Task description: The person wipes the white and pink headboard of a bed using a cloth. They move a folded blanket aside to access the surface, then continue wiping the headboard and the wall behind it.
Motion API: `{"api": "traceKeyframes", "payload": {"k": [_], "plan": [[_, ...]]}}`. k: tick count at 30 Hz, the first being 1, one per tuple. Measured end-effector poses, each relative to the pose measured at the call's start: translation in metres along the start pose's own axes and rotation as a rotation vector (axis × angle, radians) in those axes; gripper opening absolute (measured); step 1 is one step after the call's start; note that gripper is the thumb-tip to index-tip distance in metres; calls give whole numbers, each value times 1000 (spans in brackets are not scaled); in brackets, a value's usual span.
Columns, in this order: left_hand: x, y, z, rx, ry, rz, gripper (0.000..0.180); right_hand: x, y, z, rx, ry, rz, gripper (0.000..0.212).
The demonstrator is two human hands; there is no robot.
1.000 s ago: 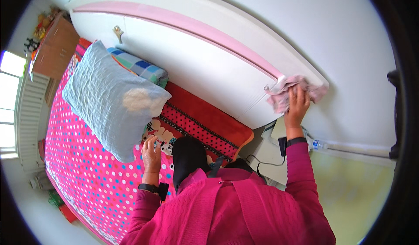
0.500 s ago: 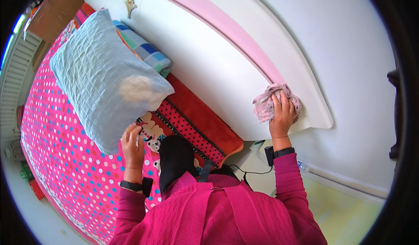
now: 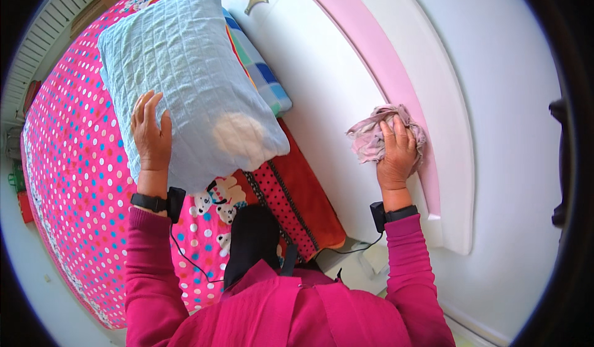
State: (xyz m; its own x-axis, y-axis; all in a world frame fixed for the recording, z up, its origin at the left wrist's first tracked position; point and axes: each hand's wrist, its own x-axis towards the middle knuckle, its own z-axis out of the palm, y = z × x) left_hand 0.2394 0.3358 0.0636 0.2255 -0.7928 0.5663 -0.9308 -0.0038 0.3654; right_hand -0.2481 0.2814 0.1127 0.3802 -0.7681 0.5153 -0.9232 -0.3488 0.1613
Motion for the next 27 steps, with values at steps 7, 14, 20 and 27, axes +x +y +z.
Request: {"api": "traceKeyframes", "payload": {"k": [7,14,20,27], "plan": [[3,-16,50,13,6,-138,35,88,-29,41,53,-1,-56,32],[1,-29,65,39,-115,-202,40,162,-58,74,105,7,-88,29],[2,-29,74,85,-121,-220,42,224,-83,111,153,24,-122,27],[0,-30,80,77,-124,-243,44,289,-103,153,186,-3,-154,26]]}}
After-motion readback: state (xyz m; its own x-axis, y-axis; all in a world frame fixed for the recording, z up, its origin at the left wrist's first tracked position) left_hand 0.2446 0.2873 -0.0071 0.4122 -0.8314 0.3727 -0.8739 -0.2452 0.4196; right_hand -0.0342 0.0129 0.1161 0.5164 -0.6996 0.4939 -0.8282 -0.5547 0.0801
